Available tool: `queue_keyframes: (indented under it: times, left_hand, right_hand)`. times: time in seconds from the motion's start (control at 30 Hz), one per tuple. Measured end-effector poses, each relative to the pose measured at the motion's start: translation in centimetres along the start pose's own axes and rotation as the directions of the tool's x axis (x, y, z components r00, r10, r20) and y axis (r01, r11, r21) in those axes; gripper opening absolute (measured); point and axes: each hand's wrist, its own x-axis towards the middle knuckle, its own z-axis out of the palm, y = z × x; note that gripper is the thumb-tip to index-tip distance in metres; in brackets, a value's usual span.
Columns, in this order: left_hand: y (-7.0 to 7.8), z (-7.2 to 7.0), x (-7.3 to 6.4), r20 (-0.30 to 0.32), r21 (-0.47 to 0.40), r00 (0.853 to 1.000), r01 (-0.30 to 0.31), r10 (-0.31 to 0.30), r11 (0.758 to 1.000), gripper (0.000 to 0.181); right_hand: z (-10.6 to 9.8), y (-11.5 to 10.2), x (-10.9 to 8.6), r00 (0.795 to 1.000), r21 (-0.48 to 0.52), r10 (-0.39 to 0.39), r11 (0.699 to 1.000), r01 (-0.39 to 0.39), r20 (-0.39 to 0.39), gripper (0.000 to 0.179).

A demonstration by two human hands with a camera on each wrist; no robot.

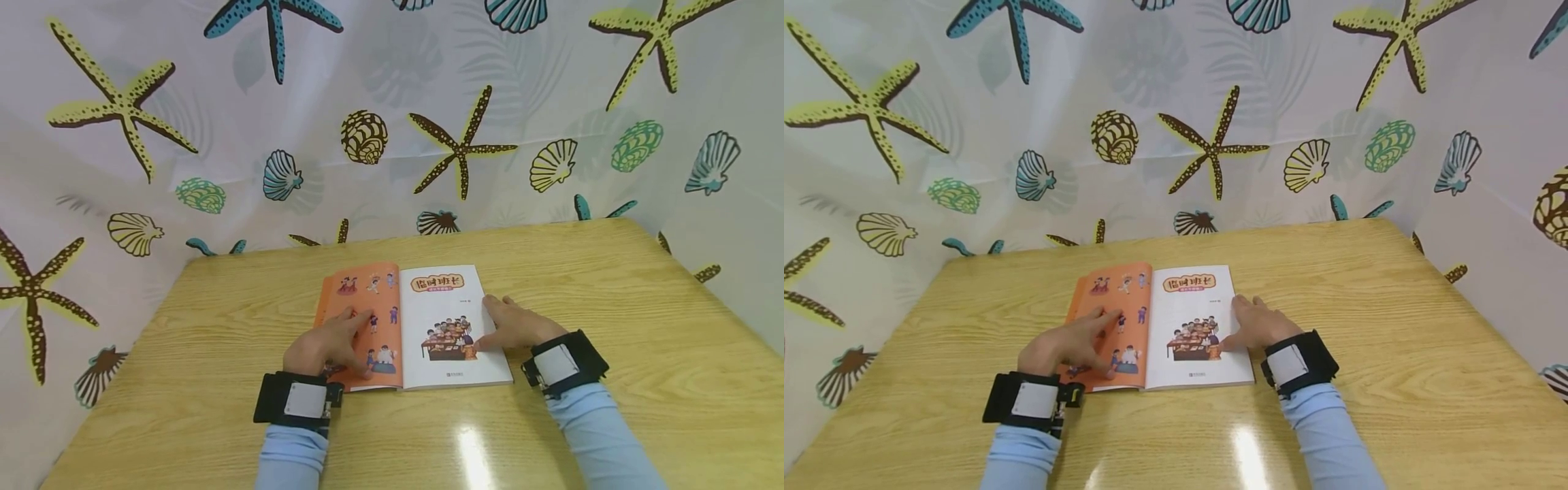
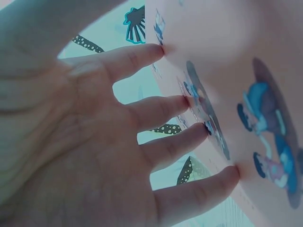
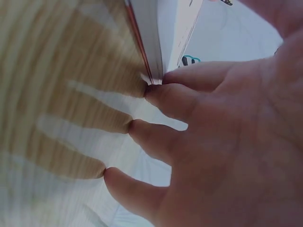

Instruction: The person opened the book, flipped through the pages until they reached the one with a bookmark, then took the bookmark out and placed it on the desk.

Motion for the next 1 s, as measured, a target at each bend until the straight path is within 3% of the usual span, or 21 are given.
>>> queue_keyframes:
  times: [0.37,0.57,0.7,0.83,1.0]
  left_hand:
    - [0.06,-0.06,0.02,0.001,0.004,1.000,0.002,-0.002,1.000,0.103]
    - [0.16,-0.11,-0.07,-0.002,0.005,1.000,0.009,-0.009,1.000,0.104]
    - [0.19,-0.08,-0.12,-0.004,-0.002,1.000,0.022,-0.022,1.000,0.103]
    - [0.16,-0.05,-0.17,-0.004,0.005,1.000,0.019,-0.019,1.000,0.103]
    - [0.12,-0.07,-0.12,0.002,0.008,1.000,0.010,-0.010,1.000,0.103]
  right_hand:
    - [0.17,0.14,0.51,1.000,-0.020,0.008,1.000,-0.009,-0.026,0.081]
    - [0.15,0.07,0.58,1.000,-0.032,0.010,0.999,-0.011,-0.028,0.082]
    - [-0.17,0.02,0.41,0.998,-0.073,-0.006,0.997,0.001,-0.067,0.076]
    - [-0.58,0.07,0.24,0.984,-0.029,-0.027,0.999,0.022,-0.174,0.055]
    - [-0.65,0.44,0.29,0.949,0.069,-0.071,0.993,0.097,-0.309,0.012]
